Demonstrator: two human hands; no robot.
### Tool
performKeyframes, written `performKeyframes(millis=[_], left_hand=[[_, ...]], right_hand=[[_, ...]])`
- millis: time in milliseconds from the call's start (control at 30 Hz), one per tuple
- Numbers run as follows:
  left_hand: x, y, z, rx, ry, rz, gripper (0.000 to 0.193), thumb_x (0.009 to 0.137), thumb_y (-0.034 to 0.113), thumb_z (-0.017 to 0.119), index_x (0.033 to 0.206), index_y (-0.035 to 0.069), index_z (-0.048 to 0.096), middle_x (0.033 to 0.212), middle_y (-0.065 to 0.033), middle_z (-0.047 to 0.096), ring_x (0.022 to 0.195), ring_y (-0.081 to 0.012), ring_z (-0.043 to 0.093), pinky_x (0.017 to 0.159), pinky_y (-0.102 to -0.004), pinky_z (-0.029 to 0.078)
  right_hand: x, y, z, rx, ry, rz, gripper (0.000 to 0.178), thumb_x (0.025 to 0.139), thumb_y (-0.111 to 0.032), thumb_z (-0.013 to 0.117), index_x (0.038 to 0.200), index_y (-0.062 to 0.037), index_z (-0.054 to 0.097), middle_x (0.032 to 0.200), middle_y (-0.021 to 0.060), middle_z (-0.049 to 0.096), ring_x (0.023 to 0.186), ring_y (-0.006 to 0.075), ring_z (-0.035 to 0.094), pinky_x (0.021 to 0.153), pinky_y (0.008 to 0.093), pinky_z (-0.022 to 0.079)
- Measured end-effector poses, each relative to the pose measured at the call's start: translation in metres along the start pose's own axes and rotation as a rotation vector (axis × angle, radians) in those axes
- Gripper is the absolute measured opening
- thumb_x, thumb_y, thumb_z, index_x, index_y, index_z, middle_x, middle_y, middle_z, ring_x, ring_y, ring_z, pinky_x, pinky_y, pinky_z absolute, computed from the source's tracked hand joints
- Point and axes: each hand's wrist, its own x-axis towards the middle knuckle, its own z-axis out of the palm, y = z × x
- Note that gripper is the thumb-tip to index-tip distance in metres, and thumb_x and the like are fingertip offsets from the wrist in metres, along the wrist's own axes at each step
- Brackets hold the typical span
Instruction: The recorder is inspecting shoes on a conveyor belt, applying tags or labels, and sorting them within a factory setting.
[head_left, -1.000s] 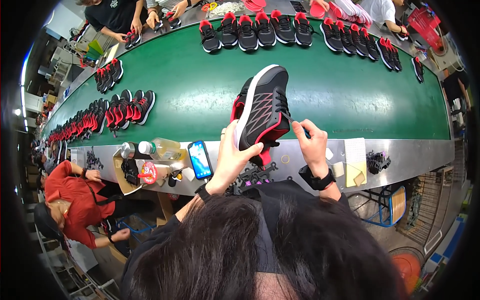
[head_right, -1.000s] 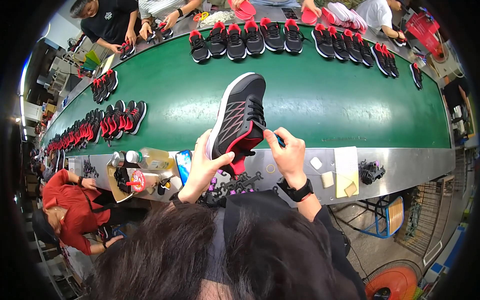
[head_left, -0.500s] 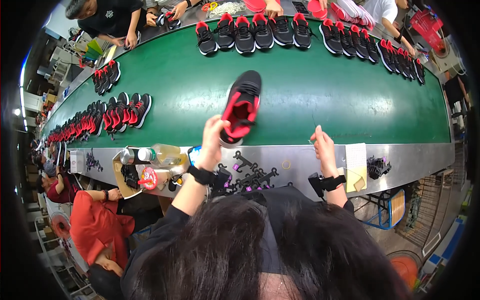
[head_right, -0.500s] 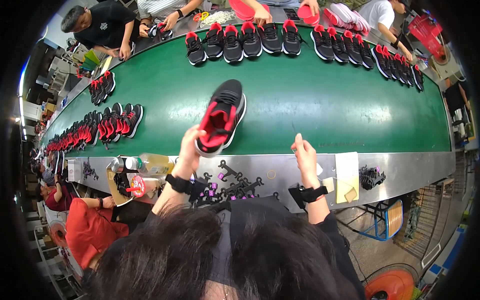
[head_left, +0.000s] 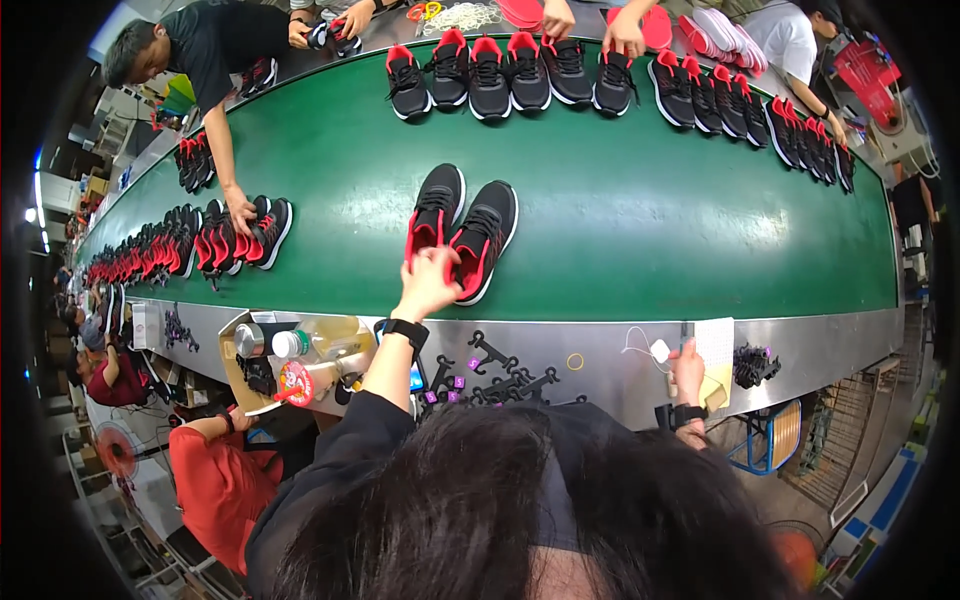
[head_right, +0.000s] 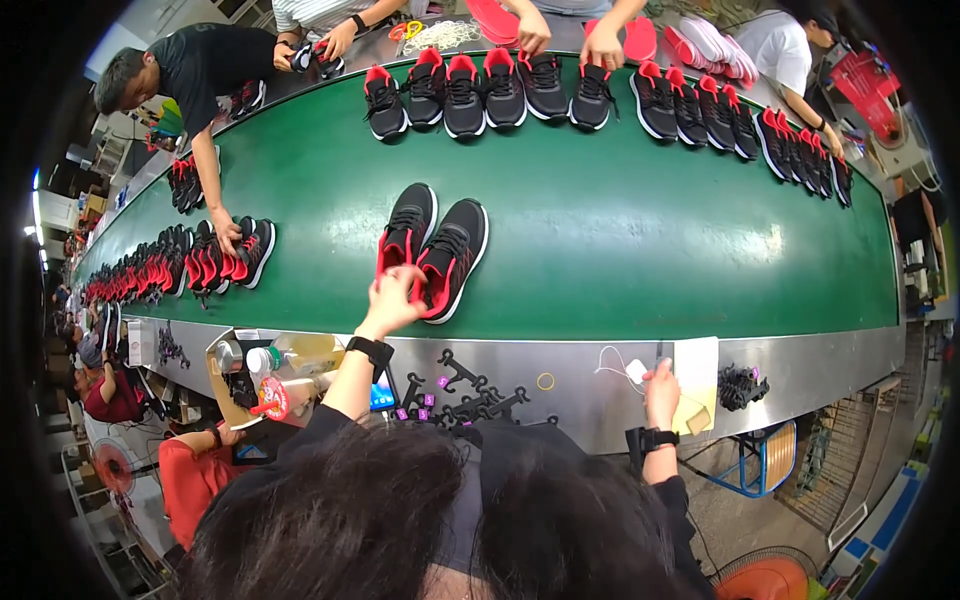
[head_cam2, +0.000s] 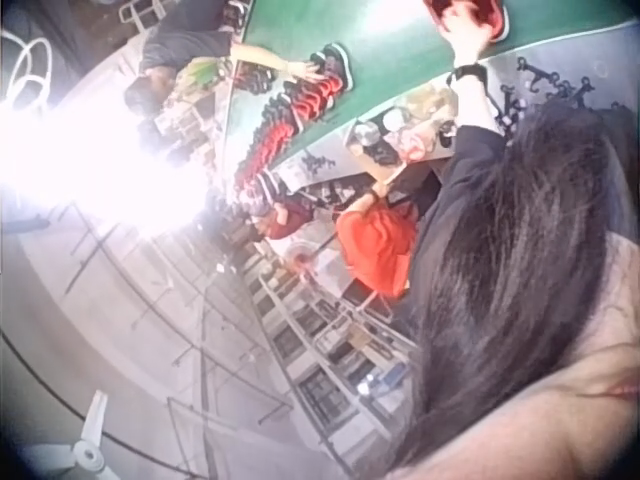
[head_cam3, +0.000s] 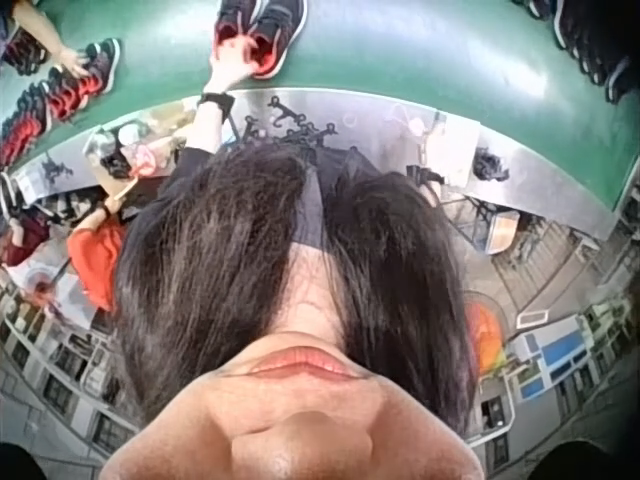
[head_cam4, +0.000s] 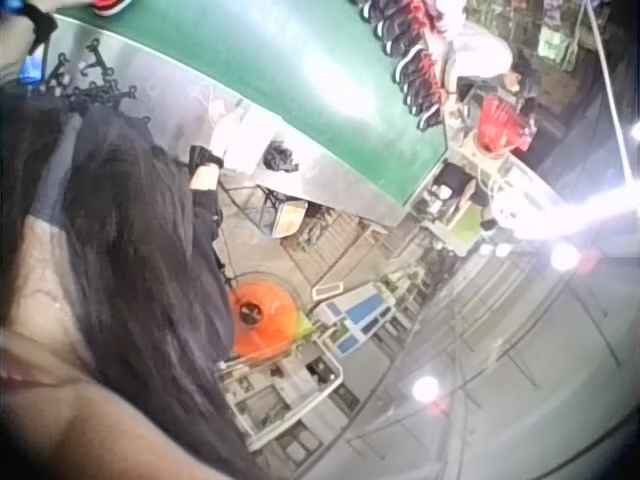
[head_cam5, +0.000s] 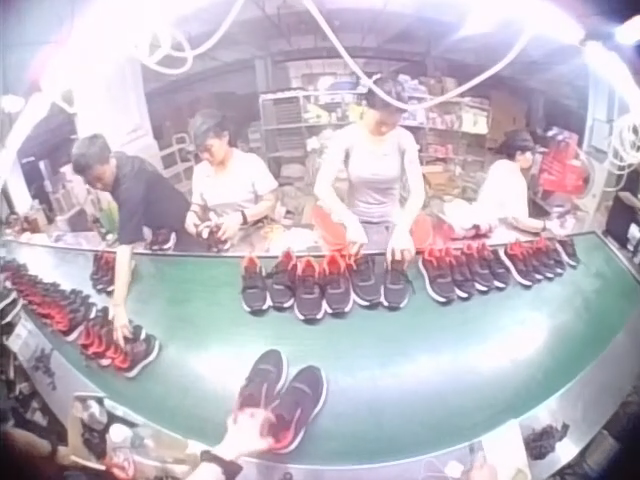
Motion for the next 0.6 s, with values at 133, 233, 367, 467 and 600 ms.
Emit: performKeyframes(millis=[133, 233, 367, 467, 600], left_hand=[[-0.021, -0.003, 0.002, 0.420, -0.135, 0.050, 0.063, 0.052, 0.024, 0.080, 0.110, 0.027, 0.056, 0.142, -0.0259, 0.022, 0.131, -0.0411, 0.025, 0.104, -0.0572, 0.022], [-0.010, -0.014, 0.018, 0.414, 0.016, 0.022, 0.061, 0.053, 0.028, 0.082, 0.110, 0.026, 0.059, 0.139, -0.0274, 0.030, 0.123, -0.0392, 0.035, 0.102, -0.0517, 0.026], [-0.009, -0.034, 0.012, 0.398, 0.082, 0.105, 0.052, 0.054, 0.034, 0.083, 0.100, 0.021, 0.063, 0.120, -0.0195, 0.050, 0.111, -0.0328, 0.045, 0.093, -0.0463, 0.032], [-0.009, -0.038, 0.002, 0.339, 0.131, 0.155, 0.040, 0.057, 0.026, 0.079, 0.094, 0.019, 0.064, 0.106, -0.0149, 0.057, 0.104, -0.0290, 0.050, 0.091, -0.0437, 0.033], [-0.005, -0.063, -0.038, 0.330, 0.246, 0.224, 0.040, 0.054, 0.019, 0.077, 0.093, 0.019, 0.066, 0.099, -0.0130, 0.060, 0.102, -0.0277, 0.052, 0.097, -0.0458, 0.031]], right_hand=[[-0.031, -0.056, -0.035, 0.791, -0.324, 0.016, 0.053, 0.096, -0.052, 0.033, 0.082, -0.0057, 0.055, 0.055, 0.0016, 0.045, 0.050, 0.0145, 0.049, 0.048, 0.0291, 0.043], [-0.041, -0.083, -0.084, 1.152, -0.459, -0.083, 0.044, 0.095, -0.048, 0.039, 0.082, -0.0082, 0.053, 0.060, 0.0019, 0.048, 0.063, 0.0172, 0.052, 0.060, 0.0300, 0.043], [-0.023, -0.066, -0.126, 1.205, -0.059, -0.037, 0.043, 0.094, -0.049, 0.043, 0.081, -0.0098, 0.054, 0.071, 0.0010, 0.052, 0.073, 0.0172, 0.054, 0.067, 0.0295, 0.045], [0.024, 0.013, -0.150, 0.628, 0.139, 0.064, 0.053, 0.091, -0.058, 0.040, 0.071, -0.0121, 0.057, 0.051, -0.0042, 0.045, 0.042, 0.0098, 0.045, 0.041, 0.0231, 0.038], [0.040, 0.061, -0.106, 0.009, 0.104, 0.037, 0.068, 0.093, -0.059, 0.030, 0.066, -0.0034, 0.060, 0.050, 0.0032, 0.053, 0.041, 0.0130, 0.051, 0.037, 0.0251, 0.037]])
